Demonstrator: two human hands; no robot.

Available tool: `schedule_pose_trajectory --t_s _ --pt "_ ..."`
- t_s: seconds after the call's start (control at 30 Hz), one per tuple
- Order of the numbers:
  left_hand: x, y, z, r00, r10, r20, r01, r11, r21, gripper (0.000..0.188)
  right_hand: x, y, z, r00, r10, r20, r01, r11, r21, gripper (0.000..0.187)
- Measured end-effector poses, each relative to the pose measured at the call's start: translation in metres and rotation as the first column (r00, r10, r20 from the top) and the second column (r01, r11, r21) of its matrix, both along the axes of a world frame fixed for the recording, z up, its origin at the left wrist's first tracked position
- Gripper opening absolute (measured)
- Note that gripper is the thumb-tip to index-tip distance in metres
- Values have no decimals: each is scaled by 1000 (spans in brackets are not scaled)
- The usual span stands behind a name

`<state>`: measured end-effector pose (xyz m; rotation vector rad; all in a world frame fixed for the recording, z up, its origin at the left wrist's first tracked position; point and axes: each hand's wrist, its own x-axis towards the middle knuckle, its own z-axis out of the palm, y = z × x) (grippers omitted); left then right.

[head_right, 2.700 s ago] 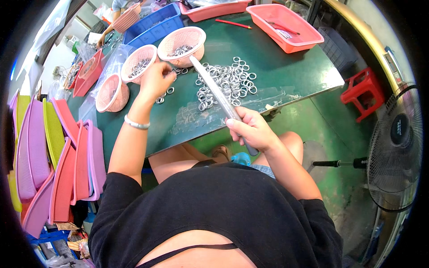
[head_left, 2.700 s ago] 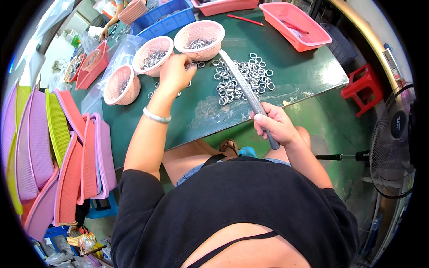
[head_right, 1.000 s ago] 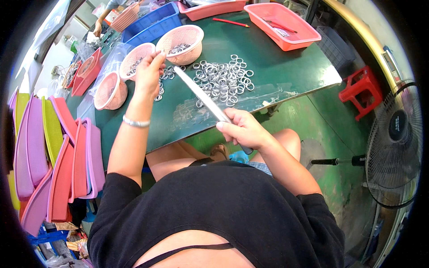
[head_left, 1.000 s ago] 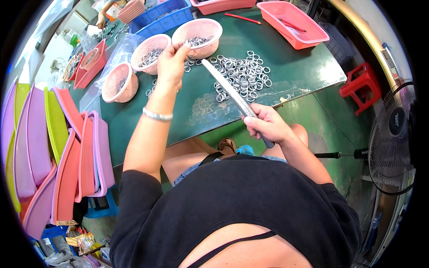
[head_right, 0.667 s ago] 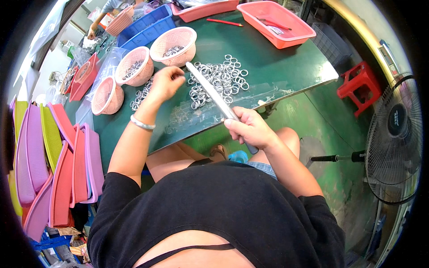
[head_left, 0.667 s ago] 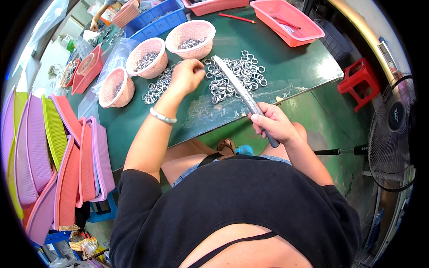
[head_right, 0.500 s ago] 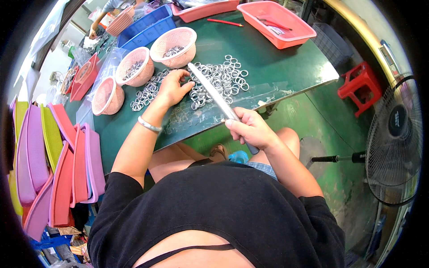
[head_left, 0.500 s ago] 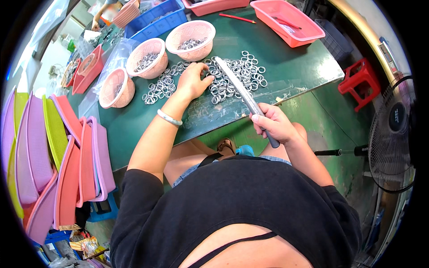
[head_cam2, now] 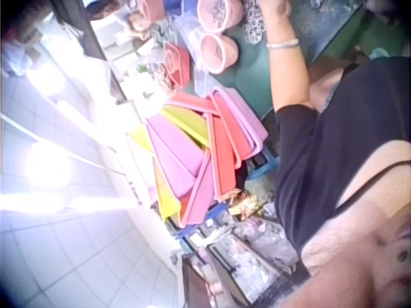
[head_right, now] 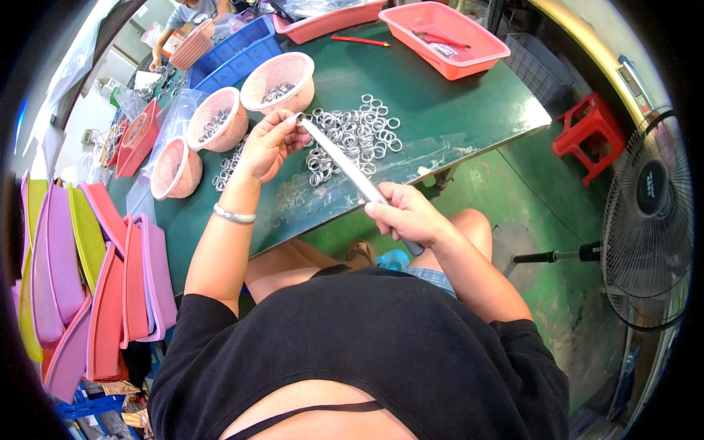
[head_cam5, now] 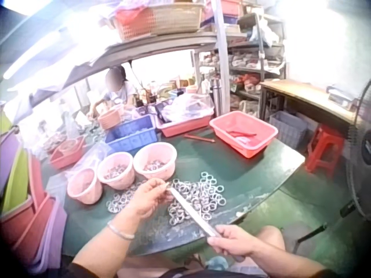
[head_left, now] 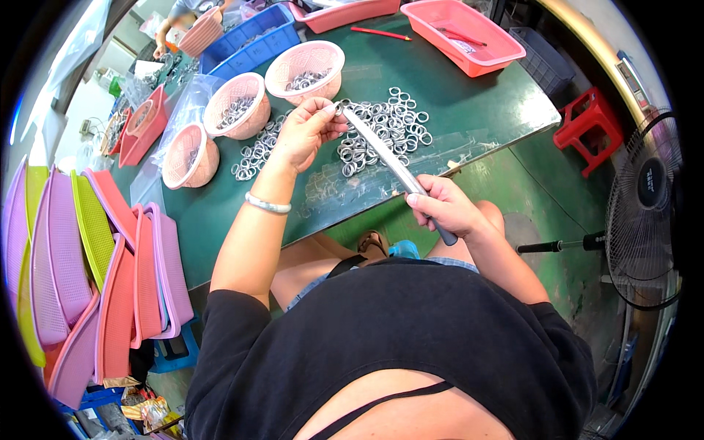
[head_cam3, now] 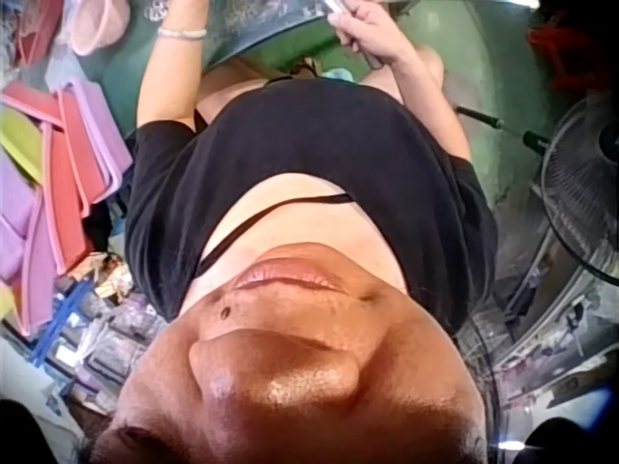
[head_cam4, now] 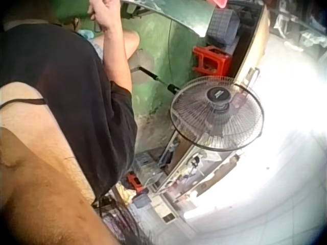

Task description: The person repeatedly picks up small metal rings from a table and files their edges using a metal file. They handle the rings one at a time, filing each ring and placing it back on the table.

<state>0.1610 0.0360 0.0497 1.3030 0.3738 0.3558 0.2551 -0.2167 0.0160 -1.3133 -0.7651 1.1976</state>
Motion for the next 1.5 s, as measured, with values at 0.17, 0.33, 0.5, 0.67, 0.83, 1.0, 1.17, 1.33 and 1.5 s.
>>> schedule_pose_trajectory --t_s 0.17,0.33,0.5,0.67,0.83,1.0,1.17,1.33,1.5 --pt "-8 -5 2 987 -70 142 70 998 6 9 -4 3 0 1000 30 4 -30 999 10 16" --pt "-13 -8 1 978 -65 196 59 998 39 9 -4 1 0 998 64 7 -64 998 -4 16" --pt "-18 -14 4 984 -49 174 35 996 80 19 -3 0 -2 994 104 25 -104 995 -9 13" --pt "-24 -38 14 980 -175 91 162 977 136 44 -4 2 4 992 117 41 -118 993 15 13" --pt "-28 -65 9 979 -167 118 175 983 -59 45 -7 17 17 991 113 77 -119 990 79 13" --pt "-38 -65 8 973 -198 121 207 976 -64 36 -10 17 17 990 110 93 -118 989 87 12" --pt "-39 -64 10 985 -166 46 166 986 -7 26 -11 19 20 990 107 97 -116 989 95 12" --pt "-32 -55 2 985 33 167 -27 999 -41 13 -10 17 18 989 118 87 -126 988 91 12" --pt "-11 8 19 927 346 143 -358 932 63 16 -11 8 10 996 75 47 -78 995 64 14"
